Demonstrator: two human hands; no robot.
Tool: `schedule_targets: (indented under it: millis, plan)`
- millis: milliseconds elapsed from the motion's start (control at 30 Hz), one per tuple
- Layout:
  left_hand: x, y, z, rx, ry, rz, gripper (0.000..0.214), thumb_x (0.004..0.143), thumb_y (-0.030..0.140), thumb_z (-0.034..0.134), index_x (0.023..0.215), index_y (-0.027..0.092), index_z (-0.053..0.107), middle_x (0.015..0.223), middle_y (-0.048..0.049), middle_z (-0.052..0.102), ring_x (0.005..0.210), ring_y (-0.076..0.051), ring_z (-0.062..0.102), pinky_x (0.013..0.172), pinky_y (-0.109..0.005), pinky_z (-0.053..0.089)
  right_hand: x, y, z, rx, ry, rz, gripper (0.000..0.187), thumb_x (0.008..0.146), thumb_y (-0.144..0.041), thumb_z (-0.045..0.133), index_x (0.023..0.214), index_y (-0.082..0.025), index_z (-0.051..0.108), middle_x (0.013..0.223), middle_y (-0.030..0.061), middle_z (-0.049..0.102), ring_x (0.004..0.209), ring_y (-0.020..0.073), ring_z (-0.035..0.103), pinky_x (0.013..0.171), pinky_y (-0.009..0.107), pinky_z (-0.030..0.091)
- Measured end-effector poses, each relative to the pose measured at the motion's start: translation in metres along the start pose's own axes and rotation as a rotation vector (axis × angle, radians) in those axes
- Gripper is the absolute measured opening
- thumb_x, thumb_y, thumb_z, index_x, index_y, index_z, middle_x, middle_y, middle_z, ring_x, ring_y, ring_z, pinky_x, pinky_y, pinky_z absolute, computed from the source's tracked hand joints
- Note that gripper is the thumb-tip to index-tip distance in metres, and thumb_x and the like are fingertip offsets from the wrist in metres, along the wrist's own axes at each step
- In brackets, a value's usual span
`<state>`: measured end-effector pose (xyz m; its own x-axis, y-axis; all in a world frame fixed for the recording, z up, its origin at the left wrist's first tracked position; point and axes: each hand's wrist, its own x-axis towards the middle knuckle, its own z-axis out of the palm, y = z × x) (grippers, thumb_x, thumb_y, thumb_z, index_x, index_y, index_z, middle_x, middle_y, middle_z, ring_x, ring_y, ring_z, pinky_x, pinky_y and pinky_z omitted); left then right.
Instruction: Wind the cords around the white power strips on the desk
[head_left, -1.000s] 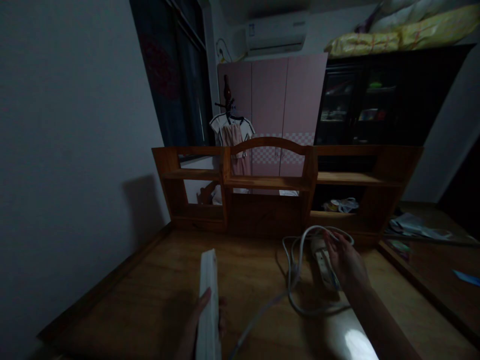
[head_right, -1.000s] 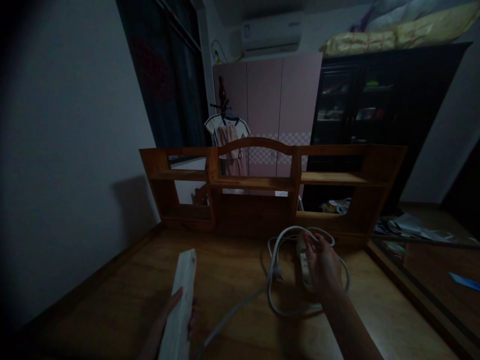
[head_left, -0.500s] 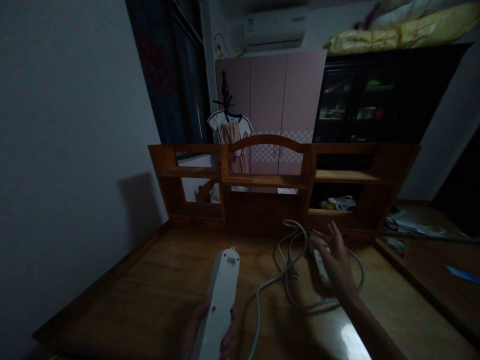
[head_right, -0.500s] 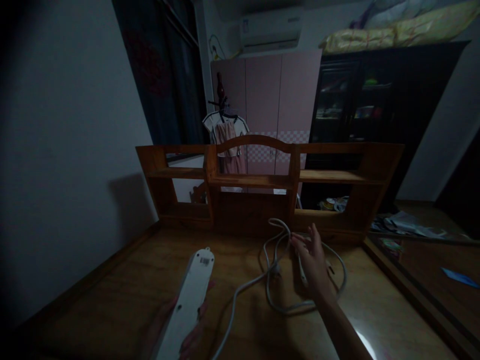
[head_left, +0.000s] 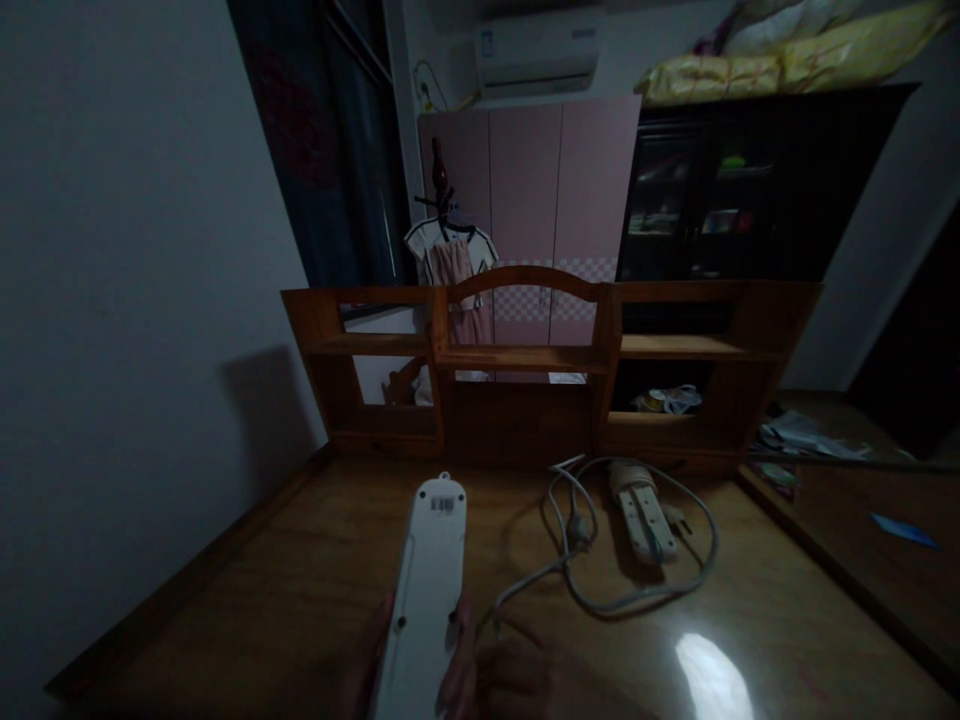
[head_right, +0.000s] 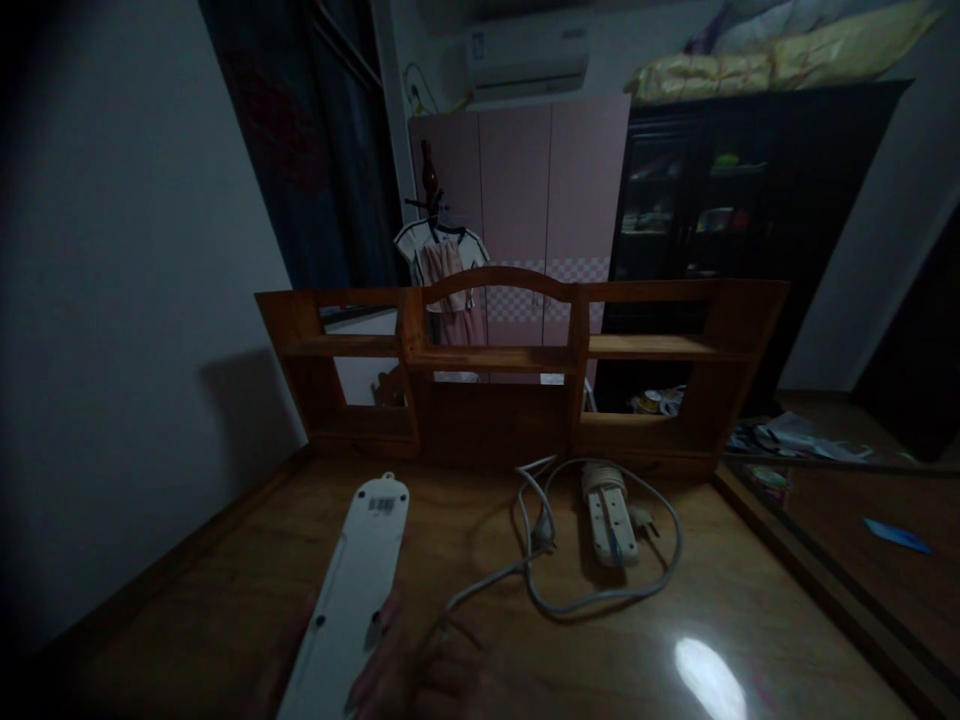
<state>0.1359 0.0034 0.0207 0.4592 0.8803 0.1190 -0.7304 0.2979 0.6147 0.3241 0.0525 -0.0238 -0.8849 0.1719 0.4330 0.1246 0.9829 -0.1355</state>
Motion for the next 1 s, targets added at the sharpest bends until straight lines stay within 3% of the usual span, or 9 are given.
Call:
schedule_targets:
  millis: [100, 233, 367, 500, 600, 733, 800, 900, 1000]
  plan:
    - [-0.011, 0.006, 0.015, -0.021, 0.109, 0.048, 0.052, 0.081, 0.059, 0.049, 0.104, 0.014, 0.061, 0.065, -0.0050, 0.056, 0.051, -0.014, 0.051, 0.046, -0.023, 0.040, -0.001, -0.001, -0.013, 0.030, 0.141, 0.016, 0.015, 0.091, -0.022, 0.042, 0.086, -0.021, 0.056, 0.071, 0.0000, 0.061, 0.073, 0.0130, 0.056, 0.092, 0.032, 0.042]
    - [-0.018, 0.009, 0.027, -0.002, 0.352, 0.082, 0.044, 0.087, 0.048, 0.047, 0.112, 0.014, 0.060, 0.078, -0.0092, 0.062, 0.062, -0.017, 0.056, 0.059, -0.028, 0.044, -0.003, -0.008, -0.059, 0.079, 0.361, 0.147, 0.008, 0.085, -0.013, 0.051, 0.086, -0.018, 0.057, 0.070, 0.0016, 0.059, 0.070, 0.0123, 0.054, 0.070, 0.026, 0.042]
    - [-0.013, 0.009, 0.023, 0.024, 0.472, 0.057, 0.052, 0.087, 0.050, 0.047, 0.114, 0.008, 0.060, 0.081, -0.0115, 0.064, 0.063, -0.018, 0.057, 0.063, -0.030, 0.044, -0.009, -0.008, -0.091, -0.070, 0.415, 0.212, 0.005, 0.080, -0.014, 0.061, 0.083, -0.017, 0.061, 0.066, 0.0011, 0.057, 0.066, 0.0127, 0.051, 0.062, 0.026, 0.036]
    - [-0.005, 0.009, 0.016, 0.110, 0.572, -0.108, 0.051, 0.085, 0.050, 0.052, 0.115, 0.010, 0.060, 0.092, -0.0125, 0.068, 0.062, -0.017, 0.060, 0.060, -0.028, 0.046, -0.016, 0.004, -0.122, -0.062, 0.471, 0.422, 0.005, 0.083, -0.020, 0.061, 0.081, -0.017, 0.064, 0.061, -0.0019, 0.054, 0.057, 0.0091, 0.047, 0.055, 0.023, 0.032]
    - [0.001, 0.005, 0.022, 0.160, 0.522, -0.174, 0.051, 0.084, 0.050, 0.052, 0.114, 0.010, 0.062, 0.099, -0.0145, 0.069, 0.064, -0.018, 0.062, 0.061, -0.028, 0.047, -0.018, 0.019, -0.155, 0.250, 0.308, 0.570, 0.017, 0.079, -0.033, 0.068, 0.088, -0.018, 0.067, 0.064, -0.0034, 0.053, 0.056, 0.0073, 0.047, 0.051, 0.019, 0.033]
    - [0.010, -0.007, 0.037, 0.144, 0.380, -0.145, 0.049, 0.082, 0.051, 0.051, 0.111, 0.014, 0.064, 0.114, -0.0139, 0.064, 0.094, -0.026, 0.063, 0.071, -0.030, 0.049, -0.009, 0.036, -0.186, 0.660, -0.045, 0.400, 0.038, 0.066, -0.040, 0.078, 0.096, -0.017, 0.070, 0.084, 0.0022, 0.062, 0.072, 0.0105, 0.054, 0.060, 0.019, 0.040]
    - [0.014, -0.015, 0.040, 0.119, 0.329, -0.182, 0.055, 0.078, 0.060, 0.051, 0.107, 0.015, 0.065, 0.115, -0.0137, 0.064, 0.100, -0.029, 0.061, 0.073, -0.032, 0.050, 0.000, 0.040, -0.188, 0.723, -0.020, 0.371, 0.028, 0.072, -0.038, 0.074, 0.088, -0.015, 0.072, 0.081, 0.0033, 0.062, 0.072, 0.0106, 0.054, 0.062, 0.021, 0.041]
    - [0.018, -0.028, 0.036, 0.116, 0.265, -0.276, 0.070, 0.073, 0.071, 0.049, 0.104, 0.010, 0.065, 0.099, -0.0185, 0.068, 0.085, -0.028, 0.065, 0.071, -0.035, 0.050, 0.017, 0.039, -0.181, 0.714, 0.091, 0.416, 0.022, 0.073, -0.035, 0.073, 0.080, -0.014, 0.071, 0.077, 0.0027, 0.063, 0.073, 0.0110, 0.056, 0.063, 0.021, 0.042]
    - [0.018, -0.036, 0.033, 0.250, 0.209, -0.228, 0.080, 0.067, 0.068, 0.062, 0.120, 0.009, 0.054, 0.085, -0.0166, 0.069, 0.067, -0.024, 0.065, 0.063, -0.033, 0.048, 0.028, 0.036, -0.172, 0.768, 0.099, 0.480, 0.023, 0.071, -0.034, 0.076, 0.079, -0.014, 0.068, 0.080, 0.0032, 0.064, 0.075, 0.0125, 0.060, 0.065, 0.022, 0.046]
